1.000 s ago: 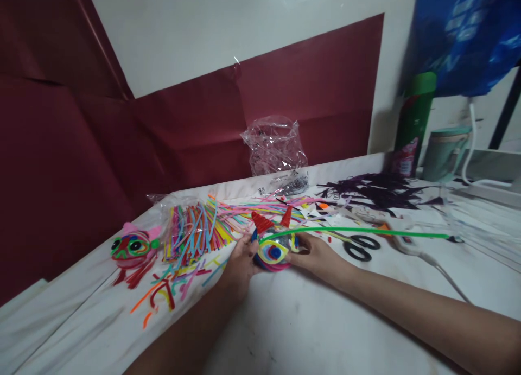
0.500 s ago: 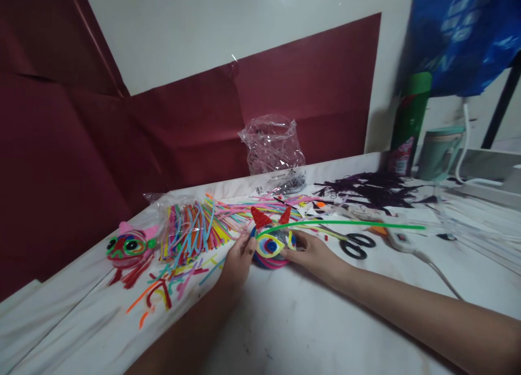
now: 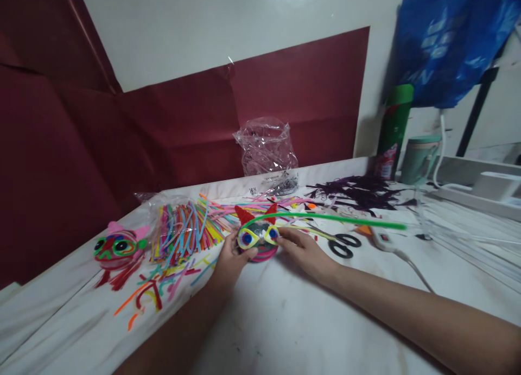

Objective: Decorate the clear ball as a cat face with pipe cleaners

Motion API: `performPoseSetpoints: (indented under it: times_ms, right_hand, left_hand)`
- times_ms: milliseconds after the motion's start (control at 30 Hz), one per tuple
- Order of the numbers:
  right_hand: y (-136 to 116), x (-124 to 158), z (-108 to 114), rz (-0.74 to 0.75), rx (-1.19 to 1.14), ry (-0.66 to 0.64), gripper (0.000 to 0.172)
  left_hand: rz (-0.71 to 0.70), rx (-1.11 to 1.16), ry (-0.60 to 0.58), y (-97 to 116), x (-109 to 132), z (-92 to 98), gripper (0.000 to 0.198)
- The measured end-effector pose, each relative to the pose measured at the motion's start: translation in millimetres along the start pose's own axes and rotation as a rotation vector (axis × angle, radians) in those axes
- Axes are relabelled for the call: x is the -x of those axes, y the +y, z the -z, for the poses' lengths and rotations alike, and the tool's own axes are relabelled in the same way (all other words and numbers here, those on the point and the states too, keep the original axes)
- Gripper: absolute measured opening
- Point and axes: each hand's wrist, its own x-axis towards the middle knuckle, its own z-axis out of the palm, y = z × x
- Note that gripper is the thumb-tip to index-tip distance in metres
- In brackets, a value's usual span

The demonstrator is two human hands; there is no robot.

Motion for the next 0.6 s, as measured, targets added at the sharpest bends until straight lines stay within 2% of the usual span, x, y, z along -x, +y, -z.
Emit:
performPoseSetpoints:
  times_ms: [167, 233, 300, 467, 600]
  right_hand:
    - [6, -2, 1, 0.041, 0.032, -0.039, 0.042]
    - [8, -4, 1, 0.038, 0.034, -0.044, 0.043]
    - [11, -6, 1, 0.042, 0.038, -0.051, 0.046]
    - [19, -10, 2, 0.059, 0.035, -0.034, 0.049]
    - [23, -10, 4, 0.024, -0.003, -0.004, 0.052]
  left_hand:
    - [-0.012, 0.018, -0.041, -7, -7, 4.4, 0.079]
    - [-0.028, 0.017, -0.078, -10, -9, 5.8, 0.077]
    - [-0.057, -0.002, -0.066, -9, -10, 7.1, 0.072]
    - [-0.314, -0.126, 0.228, 9, -5, 9.7, 0.037]
    - [-0.404, -0.215, 0.213, 26, -3, 10.8, 0.007]
